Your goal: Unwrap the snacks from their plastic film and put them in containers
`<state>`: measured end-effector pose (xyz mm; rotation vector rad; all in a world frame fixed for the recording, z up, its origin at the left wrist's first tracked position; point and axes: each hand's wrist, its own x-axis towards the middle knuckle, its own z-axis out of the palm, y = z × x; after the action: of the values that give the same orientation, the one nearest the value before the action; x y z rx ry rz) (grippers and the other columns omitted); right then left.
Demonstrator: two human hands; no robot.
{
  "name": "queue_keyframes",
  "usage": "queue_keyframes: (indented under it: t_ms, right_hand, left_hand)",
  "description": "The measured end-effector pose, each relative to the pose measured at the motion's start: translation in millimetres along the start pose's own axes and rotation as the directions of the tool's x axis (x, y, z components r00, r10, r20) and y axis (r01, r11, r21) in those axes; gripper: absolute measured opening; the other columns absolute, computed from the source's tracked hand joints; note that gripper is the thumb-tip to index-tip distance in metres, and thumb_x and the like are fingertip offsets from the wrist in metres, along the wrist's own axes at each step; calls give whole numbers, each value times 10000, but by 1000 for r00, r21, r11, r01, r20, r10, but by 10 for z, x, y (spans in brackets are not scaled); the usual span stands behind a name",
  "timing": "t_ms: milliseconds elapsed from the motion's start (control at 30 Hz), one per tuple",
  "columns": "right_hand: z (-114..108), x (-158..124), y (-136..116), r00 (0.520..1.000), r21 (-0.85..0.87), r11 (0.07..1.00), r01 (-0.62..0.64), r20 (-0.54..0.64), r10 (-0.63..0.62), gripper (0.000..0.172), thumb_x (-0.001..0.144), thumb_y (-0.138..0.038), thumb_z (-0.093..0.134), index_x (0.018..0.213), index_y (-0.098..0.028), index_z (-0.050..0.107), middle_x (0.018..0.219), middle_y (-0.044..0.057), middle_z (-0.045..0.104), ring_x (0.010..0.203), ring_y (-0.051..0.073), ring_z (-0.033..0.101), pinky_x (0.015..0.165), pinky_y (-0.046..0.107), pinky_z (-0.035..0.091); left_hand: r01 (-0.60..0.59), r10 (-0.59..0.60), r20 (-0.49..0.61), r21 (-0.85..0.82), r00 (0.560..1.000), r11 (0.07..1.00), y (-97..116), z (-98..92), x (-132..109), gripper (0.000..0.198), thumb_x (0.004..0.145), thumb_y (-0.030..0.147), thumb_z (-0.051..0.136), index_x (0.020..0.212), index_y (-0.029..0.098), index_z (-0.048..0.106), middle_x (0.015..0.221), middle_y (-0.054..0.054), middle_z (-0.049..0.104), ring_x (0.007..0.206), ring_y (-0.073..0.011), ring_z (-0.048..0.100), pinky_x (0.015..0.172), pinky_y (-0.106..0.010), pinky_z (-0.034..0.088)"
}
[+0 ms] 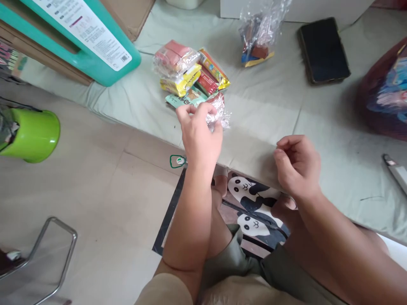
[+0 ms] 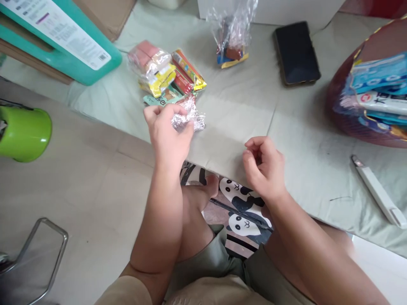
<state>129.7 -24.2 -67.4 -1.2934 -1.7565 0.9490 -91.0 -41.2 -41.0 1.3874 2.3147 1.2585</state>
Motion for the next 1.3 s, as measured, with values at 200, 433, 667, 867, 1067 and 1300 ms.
queue_keyframes:
  t_ms: [200, 433, 667, 867, 1067, 1300]
  right_hand:
    - [-78, 8, 15, 999, 78, 996, 44, -10, -43, 108, 866, -258, 603, 964, -253, 560, 777, -2, 557, 623, 149, 506, 557, 319, 418]
    - [-448, 49, 48, 997, 281, 958, -56, -35, 68, 263, 927, -485, 627, 998, -279, 481, 859, 13, 604, 677, 157, 562, 572, 302, 452]
    - [-1029, -26, 140, 994, 52, 999, 6, -106, -1, 199, 930, -426, 598, 1023, -254, 562, 980, 60, 669, 834, 203, 633, 732, 359, 532]
    - [-1789, -168, 600, 954, -559, 801, -215, -296, 50, 157, 834, -348, 675, 929, -244, 607, 974, 115, 654, 918, 300, 600, 839, 473, 473]
    - [-1941, -273, 777, 970, -599, 765, -236, -193, 148, 160, 819, -367, 686, 834, -251, 576, 834, 74, 630, 777, 253, 560, 649, 353, 361]
    - [-1457, -251, 245, 965, 283, 924, -257, 117, 233, 314, 948, -553, 573, 958, -245, 511, 679, -24, 657, 543, 133, 572, 539, 274, 437]
  left_hand:
    - [-15, 65, 162, -292, 985, 956, 211, 131, -66, 325, 836, 137, 753, 1110, 279, 652, 1230, -51, 593, 1216, -233, 606, 1058, -397, 556]
    - [547, 164, 797, -531, 581, 647, 582, 463, -295, 637, 718, 394, 895, 1267, 244, 610, 1245, -82, 704, 1126, -267, 703, 962, -386, 586]
    - [689, 109, 879, -436, 465, 580, 851, 739, -439, 563, 705, 410, 918, 1164, 261, 628, 1197, -57, 723, 1077, -268, 726, 856, -375, 619]
    - [700, 6, 876, -389, 481, 599, 990, 928, -467, 602, 708, 410, 875, 1181, 308, 517, 1311, -54, 675, 1102, -279, 722, 769, -386, 644]
    - [544, 112, 806, -487, 582, 683, 1025, 1091, -536, 864, 687, 438, 860, 1398, 423, 368, 1439, -56, 567, 1177, -271, 686, 876, -452, 617]
    - [188, 289, 647, -564, 705, 804, 993, 1190, -637, 847, 652, 640, 880, 1311, 330, 447, 1358, -85, 552, 1158, -247, 638, 988, -370, 544]
